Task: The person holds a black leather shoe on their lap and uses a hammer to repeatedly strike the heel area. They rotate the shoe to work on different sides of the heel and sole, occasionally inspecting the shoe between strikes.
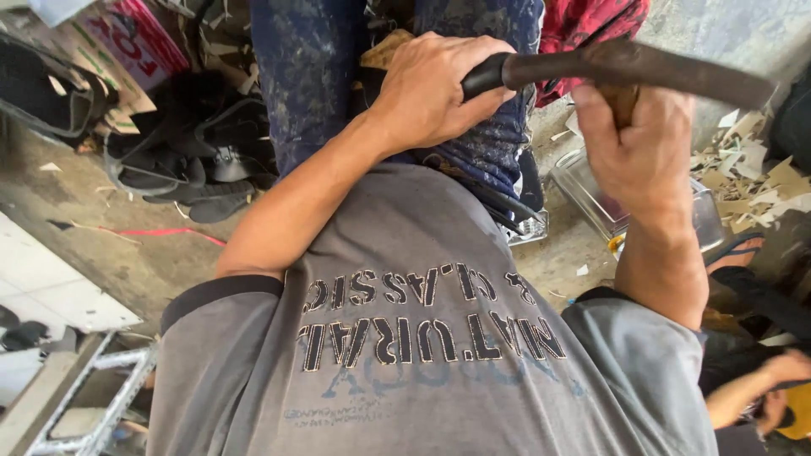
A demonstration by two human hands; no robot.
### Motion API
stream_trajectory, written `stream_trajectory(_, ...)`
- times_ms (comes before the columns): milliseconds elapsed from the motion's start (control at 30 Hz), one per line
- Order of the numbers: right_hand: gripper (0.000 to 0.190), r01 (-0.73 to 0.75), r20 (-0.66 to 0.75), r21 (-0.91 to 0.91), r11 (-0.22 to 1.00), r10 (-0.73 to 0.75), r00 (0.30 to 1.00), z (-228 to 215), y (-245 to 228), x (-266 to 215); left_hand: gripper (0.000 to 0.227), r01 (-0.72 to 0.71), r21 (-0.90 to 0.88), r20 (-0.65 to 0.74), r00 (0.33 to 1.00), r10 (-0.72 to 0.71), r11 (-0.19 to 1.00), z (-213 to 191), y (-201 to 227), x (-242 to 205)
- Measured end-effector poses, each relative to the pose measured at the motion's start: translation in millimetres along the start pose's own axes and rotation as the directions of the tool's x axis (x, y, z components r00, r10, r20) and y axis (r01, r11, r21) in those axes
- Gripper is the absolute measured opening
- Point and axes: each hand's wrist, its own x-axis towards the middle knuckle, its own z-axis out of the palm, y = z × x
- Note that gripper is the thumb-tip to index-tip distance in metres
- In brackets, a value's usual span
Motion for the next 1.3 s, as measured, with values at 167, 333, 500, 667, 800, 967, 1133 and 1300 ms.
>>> stream_trajectory(167, 0.014, 0.308, -0.306, 0.322, 0.895, -0.209, 0.929, 11, 10, 6, 0.03, 0.096, -0.003, 0.031, 0.995, -0.096, 0.995, -7, 5, 4)
stream_trajectory(333, 0.023, 0.171, -0.202, 0.206, 0.963, -0.129, 0.971, 17, 14, 6, 0.026, 0.068, -0.01, 0.042, 0.997, -0.067, 0.998, -6, 0, 3)
stream_trajectory(500, 0.023, 0.139, -0.104, 0.284, 0.949, -0.114, 0.988, 19, 2, 9, 0.026, 0.042, 0.006, 0.019, 0.999, -0.042, 0.999, -8, -1, 0)
stream_trajectory(667, 0.018, 0.198, -0.252, 0.468, 0.861, -0.084, 0.964, 14, -3, 12, 0.029, 0.087, 0.009, 0.039, 0.995, -0.087, 0.996, -9, -1, -2)
stream_trajectory(800, 0.029, 0.026, 0.016, 0.376, 0.926, -0.034, 0.999, 9, -5, 16, 0.028, 0.057, -0.005, 0.034, 0.998, -0.056, 0.998, -20, 9, -4)
stream_trajectory(967, 0.014, 0.087, -0.101, 0.51, 0.855, -0.041, 0.994, 11, -19, 11, 0.035, -0.028, -0.264, 0.051, 0.998, 0.043, 0.964, -69, 54, -35)
stream_trajectory(1133, 0.039, -0.001, -0.073, 0.08, 0.997, 0.007, 0.997, 26, -11, -17, 0.037, -0.042, -0.229, -0.054, 0.998, 0.031, 0.973, -59, 55, -62)
stream_trajectory(1300, 0.024, 0.288, -0.146, -0.044, 0.957, -0.291, 0.946, 19, -19, -41, 0.035, -0.073, -0.273, -0.104, 0.994, 0.046, 0.959, -52, 54, -69)
